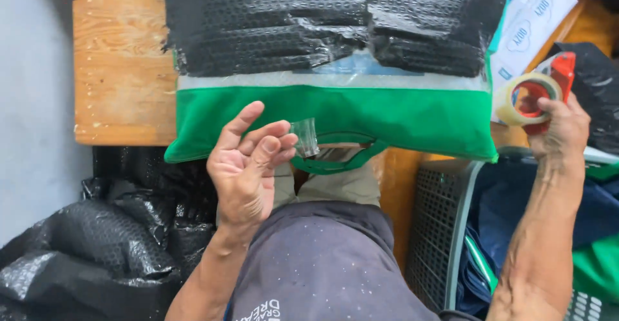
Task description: Wrapping a green bag with black bubble wrap and securing it with tape using a dispenser.
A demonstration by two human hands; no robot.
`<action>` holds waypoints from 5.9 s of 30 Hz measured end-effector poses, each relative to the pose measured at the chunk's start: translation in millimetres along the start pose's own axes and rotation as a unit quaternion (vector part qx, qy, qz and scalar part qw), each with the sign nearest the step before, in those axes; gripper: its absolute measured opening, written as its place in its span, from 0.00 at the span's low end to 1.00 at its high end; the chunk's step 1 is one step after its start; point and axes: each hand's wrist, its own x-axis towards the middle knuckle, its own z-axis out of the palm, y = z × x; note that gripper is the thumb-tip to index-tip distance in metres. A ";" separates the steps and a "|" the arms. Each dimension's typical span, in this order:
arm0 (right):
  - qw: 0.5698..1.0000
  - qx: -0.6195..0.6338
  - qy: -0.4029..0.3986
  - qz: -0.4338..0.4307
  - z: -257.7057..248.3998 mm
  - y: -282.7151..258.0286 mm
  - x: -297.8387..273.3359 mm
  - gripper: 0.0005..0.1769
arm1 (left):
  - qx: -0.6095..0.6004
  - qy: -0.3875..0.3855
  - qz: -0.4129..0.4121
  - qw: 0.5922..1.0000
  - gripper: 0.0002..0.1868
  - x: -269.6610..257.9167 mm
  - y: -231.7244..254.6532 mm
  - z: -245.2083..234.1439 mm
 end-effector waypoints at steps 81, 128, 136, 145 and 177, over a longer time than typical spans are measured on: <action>0.585 -0.381 -0.490 -0.522 473.0 -7.8 -203.0 0.12 | -0.025 0.129 0.039 0.991 0.30 164.4 21.0 -124.1; 0.427 -0.515 -0.453 -0.589 472.9 7.0 -222.0 0.26 | 0.411 0.153 0.169 0.883 0.34 181.4 -7.0 -138.6; 0.431 -0.517 -0.468 -0.573 472.0 6.7 -224.8 0.28 | 0.467 0.188 0.225 0.834 0.55 180.8 -29.0 -138.5; 0.437 -0.498 -0.461 -0.590 471.1 7.0 -227.5 0.26 | 0.468 0.198 0.186 0.841 0.62 181.8 -28.0 -137.4; 0.434 -0.513 -0.431 -0.602 471.0 13.7 -232.9 0.25 | 0.160 0.191 -0.005 0.968 0.16 181.2 -9.3 -146.0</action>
